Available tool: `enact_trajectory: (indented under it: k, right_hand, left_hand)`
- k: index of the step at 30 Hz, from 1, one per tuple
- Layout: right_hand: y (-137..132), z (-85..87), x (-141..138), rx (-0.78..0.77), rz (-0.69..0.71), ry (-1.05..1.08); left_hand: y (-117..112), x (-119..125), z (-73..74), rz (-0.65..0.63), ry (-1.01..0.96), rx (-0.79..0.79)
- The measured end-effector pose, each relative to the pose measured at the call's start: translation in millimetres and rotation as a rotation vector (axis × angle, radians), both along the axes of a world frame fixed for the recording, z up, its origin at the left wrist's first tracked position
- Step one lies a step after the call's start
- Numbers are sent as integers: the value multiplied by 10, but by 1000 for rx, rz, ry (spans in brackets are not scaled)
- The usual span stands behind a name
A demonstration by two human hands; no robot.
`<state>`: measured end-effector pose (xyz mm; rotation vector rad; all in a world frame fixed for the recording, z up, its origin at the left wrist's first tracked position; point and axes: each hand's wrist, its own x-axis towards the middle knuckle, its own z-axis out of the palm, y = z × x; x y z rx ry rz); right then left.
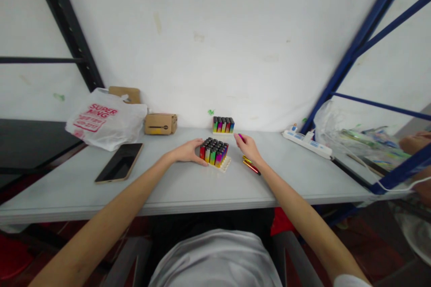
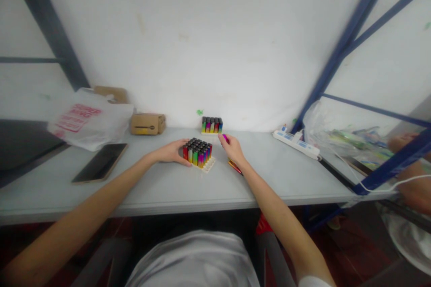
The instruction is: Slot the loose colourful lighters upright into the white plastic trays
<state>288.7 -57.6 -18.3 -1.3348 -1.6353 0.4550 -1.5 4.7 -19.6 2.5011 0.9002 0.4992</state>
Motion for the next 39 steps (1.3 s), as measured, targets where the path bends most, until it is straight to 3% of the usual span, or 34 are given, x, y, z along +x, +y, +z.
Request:
enact_trajectory:
  k: [4,21,27,39]
  right_hand:
    - [-63,-33,-66,79,-60,-62]
    - [-195,147,-63,241,73,-275]
    - [-188,113,-23,88,111,-288]
    - [-178,107,70,-39,273,-392]
  left_hand:
    - [-19,9,11,-22,-25,20]
    - [-66,23,67,-37,-16,45]
    - [-87,52,66,-24,-20,65]
    - [-75,60,57,-21,-8,76]
